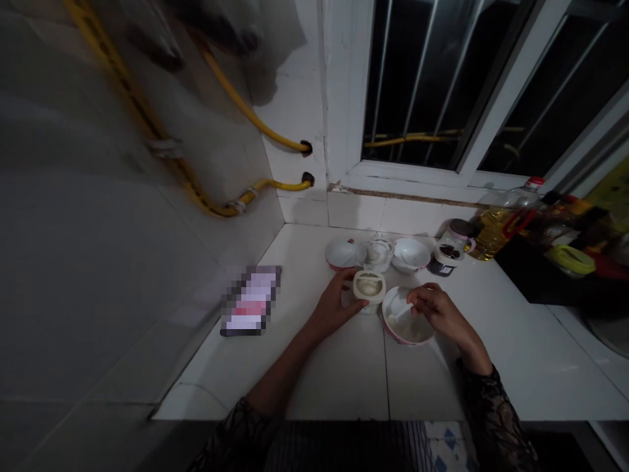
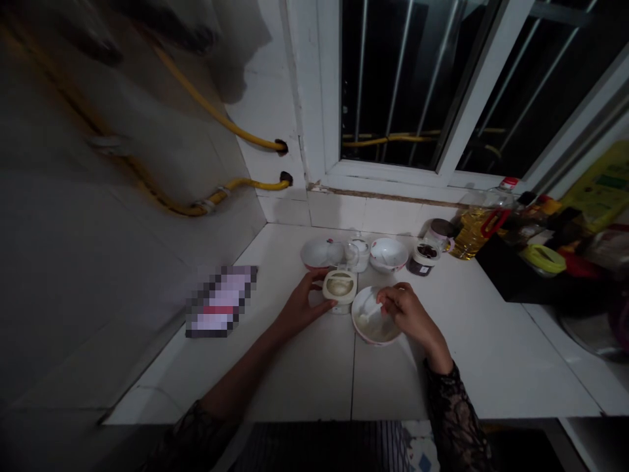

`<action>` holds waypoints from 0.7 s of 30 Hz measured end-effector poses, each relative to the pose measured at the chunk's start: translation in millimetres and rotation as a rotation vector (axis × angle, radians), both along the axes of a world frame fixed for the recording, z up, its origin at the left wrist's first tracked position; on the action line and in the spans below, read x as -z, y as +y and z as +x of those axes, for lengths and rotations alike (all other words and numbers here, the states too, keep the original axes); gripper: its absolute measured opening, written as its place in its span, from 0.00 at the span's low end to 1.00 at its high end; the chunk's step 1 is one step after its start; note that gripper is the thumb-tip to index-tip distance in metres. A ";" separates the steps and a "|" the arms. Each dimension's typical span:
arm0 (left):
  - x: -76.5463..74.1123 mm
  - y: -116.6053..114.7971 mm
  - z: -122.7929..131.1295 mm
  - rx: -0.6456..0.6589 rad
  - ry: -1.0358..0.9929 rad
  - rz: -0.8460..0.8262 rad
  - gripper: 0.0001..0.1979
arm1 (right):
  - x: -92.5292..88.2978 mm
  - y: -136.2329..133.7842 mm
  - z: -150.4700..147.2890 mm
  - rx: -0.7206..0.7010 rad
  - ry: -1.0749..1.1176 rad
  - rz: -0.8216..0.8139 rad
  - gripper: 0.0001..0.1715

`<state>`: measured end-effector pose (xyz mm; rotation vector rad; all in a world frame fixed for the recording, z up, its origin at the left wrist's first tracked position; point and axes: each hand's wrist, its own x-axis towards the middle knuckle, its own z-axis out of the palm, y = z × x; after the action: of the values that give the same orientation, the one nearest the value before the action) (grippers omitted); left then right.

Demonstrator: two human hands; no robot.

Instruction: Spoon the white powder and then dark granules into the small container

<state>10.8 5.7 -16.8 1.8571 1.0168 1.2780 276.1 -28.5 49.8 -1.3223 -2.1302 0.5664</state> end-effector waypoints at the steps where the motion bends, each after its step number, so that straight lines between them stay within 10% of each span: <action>1: 0.0 0.0 0.2 0.001 -0.001 0.000 0.30 | -0.8 -1.1 -1.3 -0.017 0.022 -0.034 0.15; 9: -1.4 -0.8 0.2 -0.001 -0.001 -0.006 0.30 | -1.1 3.1 7.1 0.104 0.427 -0.382 0.13; 21: -1.5 -1.2 -0.6 0.004 0.005 -0.002 0.30 | -2.4 9.7 14.0 0.269 0.579 -0.396 0.13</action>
<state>10.2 4.6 -15.2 1.8613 1.0159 1.2701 290.0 -18.8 52.2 -1.4002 -1.3900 1.1354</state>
